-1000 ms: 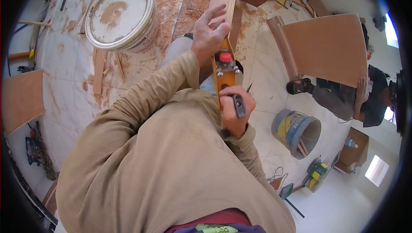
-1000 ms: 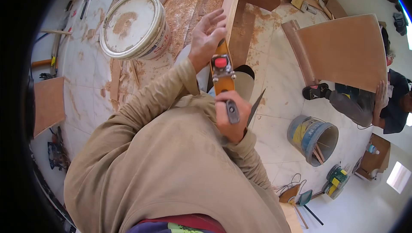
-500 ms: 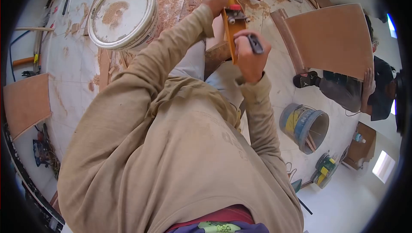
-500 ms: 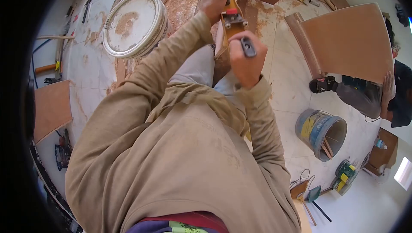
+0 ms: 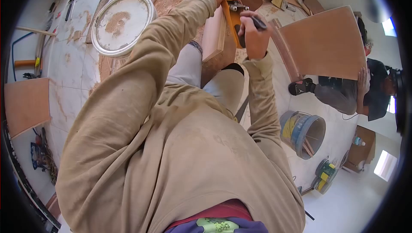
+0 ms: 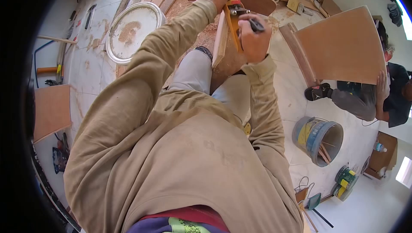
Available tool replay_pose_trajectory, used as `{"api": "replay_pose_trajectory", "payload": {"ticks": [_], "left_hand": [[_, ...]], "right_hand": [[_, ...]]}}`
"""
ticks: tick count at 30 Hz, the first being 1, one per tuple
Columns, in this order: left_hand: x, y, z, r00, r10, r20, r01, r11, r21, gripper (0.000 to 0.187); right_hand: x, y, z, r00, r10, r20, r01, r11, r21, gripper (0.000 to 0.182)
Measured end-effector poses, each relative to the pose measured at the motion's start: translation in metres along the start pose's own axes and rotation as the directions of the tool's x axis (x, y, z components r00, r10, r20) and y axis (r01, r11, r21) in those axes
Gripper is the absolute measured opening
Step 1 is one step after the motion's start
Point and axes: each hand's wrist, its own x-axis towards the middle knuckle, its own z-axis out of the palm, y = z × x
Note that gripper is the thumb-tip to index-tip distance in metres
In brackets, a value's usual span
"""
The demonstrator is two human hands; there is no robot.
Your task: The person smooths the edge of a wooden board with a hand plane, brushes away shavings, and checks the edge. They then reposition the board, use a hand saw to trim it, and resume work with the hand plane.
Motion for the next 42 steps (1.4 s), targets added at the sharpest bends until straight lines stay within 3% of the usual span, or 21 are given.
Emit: {"api": "replay_pose_trajectory", "payload": {"ticks": [3,5,7,10,12,14,17,20,23,25,27,30,31,32,35,36,37,39,41,42], "left_hand": [[-0.098,0.025,-0.007,0.998,0.064,-0.025,-0.065,0.997,-0.037,0.065],[-0.165,0.033,-0.021,0.999,0.008,-0.041,-0.011,0.996,-0.084,0.066],[-0.188,0.037,-0.029,1.0,-0.026,-0.016,0.025,0.997,-0.076,0.066],[-0.148,0.048,-0.018,0.999,0.047,0.022,-0.047,0.999,-0.012,0.061],[-0.127,0.035,-0.02,0.995,0.09,0.041,-0.092,0.994,0.064,0.058],[-0.12,0.025,-0.026,0.993,0.102,0.059,-0.11,0.984,0.144,0.056],[-0.189,0.036,-0.028,0.997,0.073,-0.014,-0.072,0.997,0.018,0.06],[-0.151,0.025,-0.021,0.984,0.176,-0.01,-0.175,0.981,0.081,0.06],[-0.115,0.021,-0.009,0.997,0.072,0.032,-0.066,0.986,-0.156,0.067],[-0.154,0.056,-0.021,0.999,-0.018,0.036,0.014,0.996,0.091,0.058],[-0.181,0.043,-0.027,0.999,0.028,-0.018,-0.028,0.999,-0.024,0.056],[-0.127,0.028,-0.019,0.994,0.102,0.049,-0.102,0.995,0.009,0.057],[-0.073,0.006,-0.03,0.97,-0.117,0.212,0.043,0.945,0.324,0.057],[-0.067,0.021,-0.004,0.999,0.005,0.033,-0.003,0.999,-0.041,0.069],[-0.052,0.004,-0.011,0.999,0.052,0.009,-0.052,0.998,0.032,0.071],[-0.053,-0.023,-0.041,0.973,-0.092,0.212,0.08,0.995,0.065,0.057],[-0.117,0.028,-0.026,0.995,0.074,0.073,-0.07,0.996,-0.046,0.058],[-0.165,0.033,-0.033,0.999,0.037,0.027,-0.036,0.999,-0.033,0.06],[-0.175,0.025,-0.04,0.997,0.059,0.04,-0.059,0.998,0.015,0.061],[-0.157,0.032,-0.031,0.998,0.056,0.022,-0.054,0.997,-0.06,0.061]], "right_hand": [[-0.089,0.012,-0.021,0.999,-0.051,0.005,0.051,0.986,-0.157,0.009],[-0.16,-0.002,-0.031,0.999,-0.04,0.022,0.043,0.977,-0.208,0.009],[-0.178,-0.012,-0.029,0.997,-0.057,0.044,0.066,0.967,-0.247,0.01],[-0.146,0.004,-0.02,0.995,-0.095,-0.014,0.09,0.977,-0.195,0.009],[-0.109,0.01,-0.015,0.999,-0.027,-0.038,0.022,0.99,-0.137,0.009],[-0.123,0.002,-0.015,0.998,0.016,-0.054,-0.023,0.991,-0.134,0.01],[-0.169,0.004,-0.031,0.997,-0.077,0.0,0.076,0.982,-0.175,0.01],[-0.155,0.008,-0.022,0.998,-0.02,-0.067,0.013,0.994,-0.109,0.01],[-0.113,0.007,-0.02,0.996,0.043,-0.072,-0.049,0.996,-0.078,0.011],[-0.146,0.004,-0.021,0.998,-0.043,-0.051,0.034,0.985,-0.168,0.01],[-0.177,-0.005,-0.024,0.998,-0.064,0.004,0.063,0.973,-0.221,0.01],[-0.129,0.014,-0.011,0.992,-0.064,-0.105,0.05,0.99,-0.132,0.008],[-0.098,0.016,-0.011,0.994,-0.025,-0.105,0.014,0.994,-0.105,0.007],[-0.065,0.018,-0.009,0.994,-0.023,-0.106,0.016,0.998,-0.065,0.007],[-0.057,0.021,-0.008,0.998,-0.053,-0.039,0.049,0.995,-0.09,0.007],[-0.081,0.013,-0.005,0.998,-0.045,-0.043,0.041,0.995,-0.09,0.007],[-0.122,0.003,-0.003,0.998,-0.036,-0.049,0.031,0.995,-0.091,0.008],[-0.176,0.002,-0.011,0.973,-0.232,0.004,0.226,0.942,-0.248,0.007],[-0.156,0.004,-0.005,0.977,-0.211,-0.01,0.204,0.954,-0.221,0.007],[-0.159,0.001,-0.002,0.985,-0.171,-0.031,0.16,0.963,-0.214,0.007]]}}
